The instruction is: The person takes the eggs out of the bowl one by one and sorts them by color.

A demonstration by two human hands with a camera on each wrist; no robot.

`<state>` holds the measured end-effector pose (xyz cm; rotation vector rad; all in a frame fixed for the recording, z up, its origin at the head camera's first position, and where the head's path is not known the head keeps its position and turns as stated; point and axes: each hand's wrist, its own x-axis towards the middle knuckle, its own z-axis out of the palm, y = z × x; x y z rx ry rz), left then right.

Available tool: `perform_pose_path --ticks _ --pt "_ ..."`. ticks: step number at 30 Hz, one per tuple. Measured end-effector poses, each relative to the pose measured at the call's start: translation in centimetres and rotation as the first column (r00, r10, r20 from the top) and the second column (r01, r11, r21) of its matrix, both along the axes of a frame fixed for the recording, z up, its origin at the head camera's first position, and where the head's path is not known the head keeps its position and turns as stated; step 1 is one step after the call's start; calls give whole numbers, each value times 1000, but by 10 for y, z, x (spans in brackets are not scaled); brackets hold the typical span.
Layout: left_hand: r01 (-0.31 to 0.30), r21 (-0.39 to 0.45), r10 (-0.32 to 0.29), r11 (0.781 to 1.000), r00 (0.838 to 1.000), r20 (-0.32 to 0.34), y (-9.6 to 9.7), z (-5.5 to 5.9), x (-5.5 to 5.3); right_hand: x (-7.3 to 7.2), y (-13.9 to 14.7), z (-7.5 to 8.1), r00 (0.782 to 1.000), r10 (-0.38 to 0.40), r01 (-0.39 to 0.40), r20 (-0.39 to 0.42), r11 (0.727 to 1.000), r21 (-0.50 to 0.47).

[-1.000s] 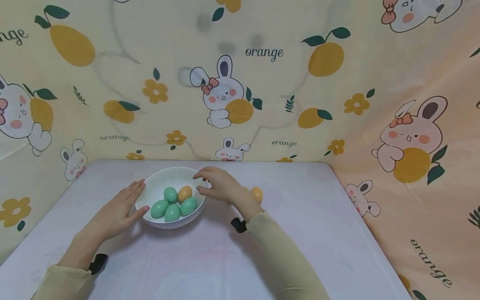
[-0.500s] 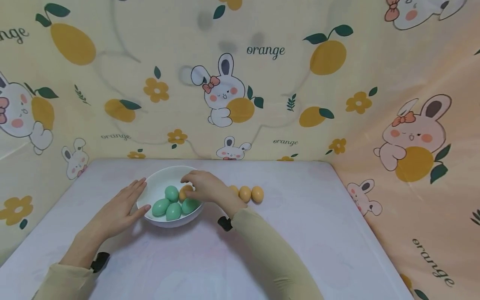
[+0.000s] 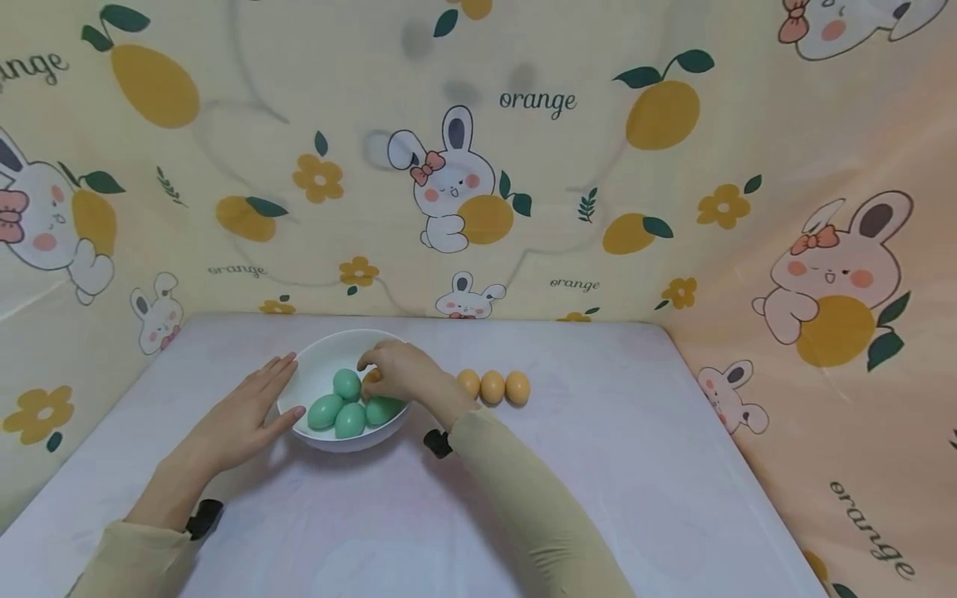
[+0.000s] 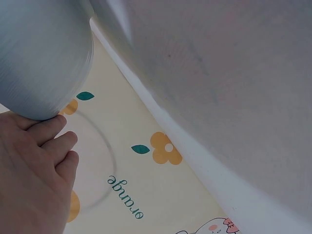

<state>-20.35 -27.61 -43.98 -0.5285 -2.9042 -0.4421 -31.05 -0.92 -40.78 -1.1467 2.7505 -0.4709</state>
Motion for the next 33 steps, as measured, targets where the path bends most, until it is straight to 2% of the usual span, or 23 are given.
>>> perform_pose_path --ticks 10,33 --pt "10 7 -10 1000 1000 -8 1 2 -1 -6 -6 -1 1000 10 -10 17 1000 12" --pt "4 2 -4 1000 1000 -12 0 -1 0 -5 -9 -11 1000 18 -17 18 1000 -11"
